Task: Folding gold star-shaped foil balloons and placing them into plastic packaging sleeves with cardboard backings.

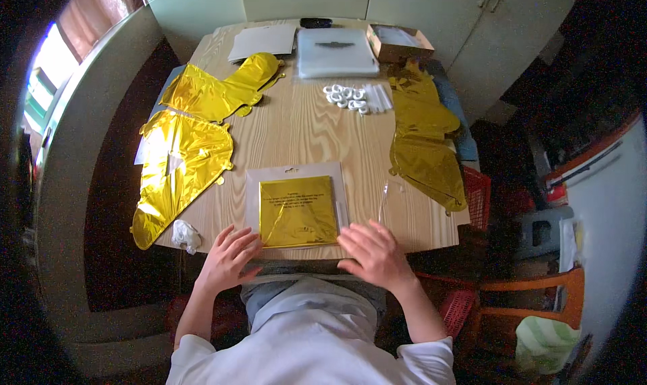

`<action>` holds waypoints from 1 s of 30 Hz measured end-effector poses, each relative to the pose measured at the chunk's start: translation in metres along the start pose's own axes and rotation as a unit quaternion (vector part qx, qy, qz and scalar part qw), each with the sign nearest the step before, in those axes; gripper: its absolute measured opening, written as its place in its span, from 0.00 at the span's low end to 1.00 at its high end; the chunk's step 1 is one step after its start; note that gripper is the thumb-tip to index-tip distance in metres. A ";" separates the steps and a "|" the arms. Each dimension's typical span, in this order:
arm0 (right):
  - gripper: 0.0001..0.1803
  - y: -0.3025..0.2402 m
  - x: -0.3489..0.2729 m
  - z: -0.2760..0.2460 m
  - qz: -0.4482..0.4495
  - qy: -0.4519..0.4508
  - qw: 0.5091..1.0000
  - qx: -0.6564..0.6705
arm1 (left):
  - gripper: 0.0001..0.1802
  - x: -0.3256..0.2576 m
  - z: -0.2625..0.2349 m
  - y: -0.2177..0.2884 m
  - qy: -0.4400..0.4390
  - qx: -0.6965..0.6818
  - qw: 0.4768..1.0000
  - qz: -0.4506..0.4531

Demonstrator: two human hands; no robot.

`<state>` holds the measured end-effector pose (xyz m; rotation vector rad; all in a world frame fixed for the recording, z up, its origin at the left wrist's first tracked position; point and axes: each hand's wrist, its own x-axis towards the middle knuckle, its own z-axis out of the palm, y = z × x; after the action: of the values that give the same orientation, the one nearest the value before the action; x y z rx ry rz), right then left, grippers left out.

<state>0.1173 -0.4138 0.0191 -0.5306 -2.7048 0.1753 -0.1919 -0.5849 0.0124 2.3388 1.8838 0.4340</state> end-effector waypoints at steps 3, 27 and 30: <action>0.33 -0.005 0.005 0.000 -0.016 -0.065 0.997 0.031 | 0.20 -0.006 0.004 -0.004 0.036 0.009 0.999 0.021; 0.07 -0.002 0.011 0.046 0.101 0.169 0.979 0.056 | 0.07 0.015 0.037 0.017 0.248 -0.031 0.953 -0.171; 0.10 -0.008 0.014 0.046 0.132 0.160 0.977 0.041 | 0.08 0.016 0.044 0.019 0.248 -0.022 0.950 -0.189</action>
<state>0.0849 -0.4174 -0.0166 -0.8167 -2.2983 0.2478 -0.1584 -0.5691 -0.0221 1.8836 2.4318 1.0787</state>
